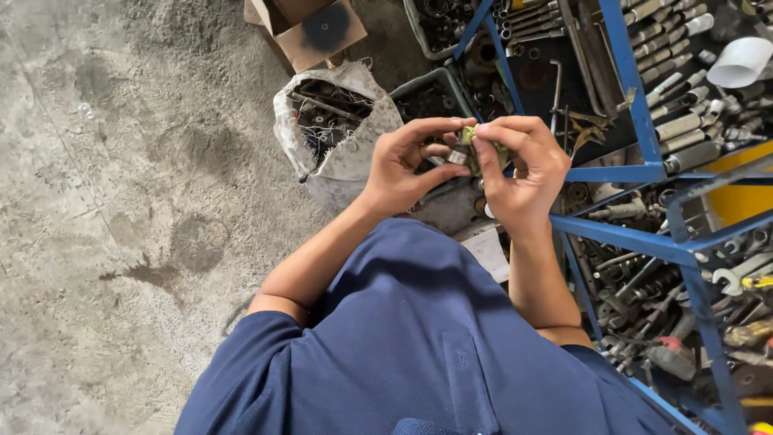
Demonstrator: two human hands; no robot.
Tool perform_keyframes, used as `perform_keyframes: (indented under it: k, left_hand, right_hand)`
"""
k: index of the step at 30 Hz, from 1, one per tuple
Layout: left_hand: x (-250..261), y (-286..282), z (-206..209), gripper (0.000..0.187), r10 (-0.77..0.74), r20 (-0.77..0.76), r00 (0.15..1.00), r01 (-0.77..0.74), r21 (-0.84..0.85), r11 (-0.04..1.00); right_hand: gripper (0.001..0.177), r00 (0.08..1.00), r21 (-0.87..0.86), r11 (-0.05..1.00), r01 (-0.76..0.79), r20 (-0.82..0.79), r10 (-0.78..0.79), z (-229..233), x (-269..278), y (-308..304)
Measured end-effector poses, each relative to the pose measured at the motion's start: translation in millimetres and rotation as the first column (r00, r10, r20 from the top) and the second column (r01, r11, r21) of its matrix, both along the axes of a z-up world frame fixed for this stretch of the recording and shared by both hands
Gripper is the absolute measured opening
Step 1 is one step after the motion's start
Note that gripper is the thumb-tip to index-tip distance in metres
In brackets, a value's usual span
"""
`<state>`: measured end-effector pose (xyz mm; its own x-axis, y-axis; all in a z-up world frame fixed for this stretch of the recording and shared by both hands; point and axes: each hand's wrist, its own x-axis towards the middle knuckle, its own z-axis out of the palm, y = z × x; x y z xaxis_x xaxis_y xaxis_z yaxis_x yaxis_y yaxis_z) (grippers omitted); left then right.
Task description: The person cleans small metal sockets using a green cloth. They wipe the sockets individually, turning them over to clean different sides, and place them back on a blue metal shelf filled with various tools.
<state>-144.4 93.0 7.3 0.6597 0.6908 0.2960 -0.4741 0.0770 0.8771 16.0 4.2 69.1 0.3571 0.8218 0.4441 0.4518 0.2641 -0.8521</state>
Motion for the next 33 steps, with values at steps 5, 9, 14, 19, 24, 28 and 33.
perform_keyframes:
  k: [5,9,14,19,24,28,33]
  left_hand:
    - [4.6,7.2,1.6,0.058,-0.017,0.042,0.999,0.018,-0.031,0.999]
    - [5.5,3.0,0.5,0.060,-0.006,-0.002,1.000,0.006,-0.010,1.000]
    - [10.1,5.5,0.4,0.059,0.012,0.055,0.998,-0.010,-0.034,0.999]
    - [11.9,-2.9,2.6,0.056,-0.024,0.064,0.998,0.028,-0.056,0.998]
    - [11.8,2.5,7.7,0.055,-0.011,0.062,0.998,0.014,-0.039,0.999]
    - [13.0,-0.6,7.9,0.054,-0.021,0.043,0.999,0.022,-0.028,0.999]
    - [16.9,-2.9,7.4,0.052,-0.070,0.066,0.995,0.077,-0.097,0.992]
  right_hand:
    - [0.019,0.997,0.000,1.000,-0.031,0.072,0.031,5.3,1.8,0.1]
    - [0.018,0.998,-0.035,0.999,-0.018,0.056,0.020,6.9,5.9,2.5]
    - [0.017,0.995,-0.022,1.000,-0.019,0.097,0.021,8.4,3.0,0.7]
    - [0.018,0.997,-0.030,1.000,0.006,0.075,-0.004,5.3,6.3,0.6]
    - [0.018,0.993,-0.004,1.000,0.022,0.118,-0.021,9.8,3.3,-2.3]
    - [0.019,0.997,-0.007,1.000,0.009,0.074,-0.008,6.0,5.3,-5.8]
    - [0.018,0.999,-0.007,0.999,0.050,0.020,-0.050,4.3,5.5,-6.5]
